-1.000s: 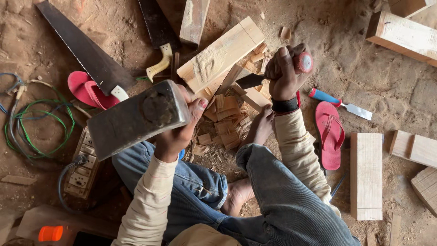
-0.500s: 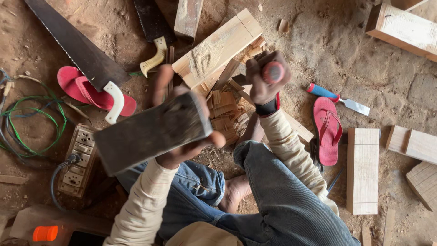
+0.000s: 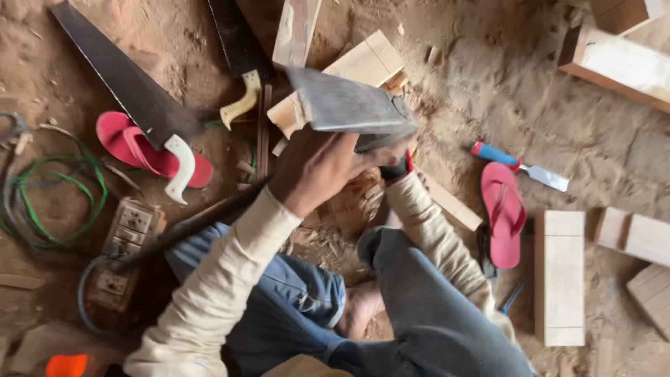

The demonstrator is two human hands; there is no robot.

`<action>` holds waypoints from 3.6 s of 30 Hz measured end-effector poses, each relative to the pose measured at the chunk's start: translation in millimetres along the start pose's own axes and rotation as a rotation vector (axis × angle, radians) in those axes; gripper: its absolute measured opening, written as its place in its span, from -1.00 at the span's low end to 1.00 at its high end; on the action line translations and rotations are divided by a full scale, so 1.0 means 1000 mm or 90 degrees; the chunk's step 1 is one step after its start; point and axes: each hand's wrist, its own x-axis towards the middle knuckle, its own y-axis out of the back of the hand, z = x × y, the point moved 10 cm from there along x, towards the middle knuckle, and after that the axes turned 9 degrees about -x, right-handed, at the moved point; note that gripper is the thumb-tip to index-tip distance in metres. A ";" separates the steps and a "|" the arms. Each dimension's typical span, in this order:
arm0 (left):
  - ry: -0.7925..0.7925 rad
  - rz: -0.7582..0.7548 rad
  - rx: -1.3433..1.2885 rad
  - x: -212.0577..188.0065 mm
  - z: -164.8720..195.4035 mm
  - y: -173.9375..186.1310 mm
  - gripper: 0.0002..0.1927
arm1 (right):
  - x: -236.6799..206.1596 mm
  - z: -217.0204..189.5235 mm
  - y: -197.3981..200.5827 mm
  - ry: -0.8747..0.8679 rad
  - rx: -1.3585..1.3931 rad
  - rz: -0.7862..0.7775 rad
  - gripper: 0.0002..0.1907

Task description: The person sits on the floor and uses a chisel and mallet to carve a rectangular wooden block. They repeatedly strike the chisel to remove wood shavings and shape the piece.

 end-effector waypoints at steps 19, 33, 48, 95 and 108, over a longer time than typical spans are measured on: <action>0.031 -0.114 0.308 -0.024 -0.006 -0.006 -0.40 | -0.001 -0.005 -0.007 -0.002 -0.008 -0.044 -0.82; 0.338 -0.286 -0.014 -0.032 -0.063 -0.039 -0.11 | 0.021 -0.017 -0.024 -0.013 0.002 -0.086 -0.81; 0.043 -0.088 0.226 -0.039 -0.037 -0.030 -0.36 | 0.016 0.006 -0.031 -0.037 0.014 -0.107 -0.79; 0.242 -0.264 0.039 -0.046 -0.008 -0.007 -0.48 | -0.034 -0.021 0.015 0.064 0.074 -0.151 -0.34; 0.170 -0.101 -0.020 -0.032 -0.008 0.000 -0.29 | 0.012 -0.068 0.016 0.105 0.350 -0.044 -0.15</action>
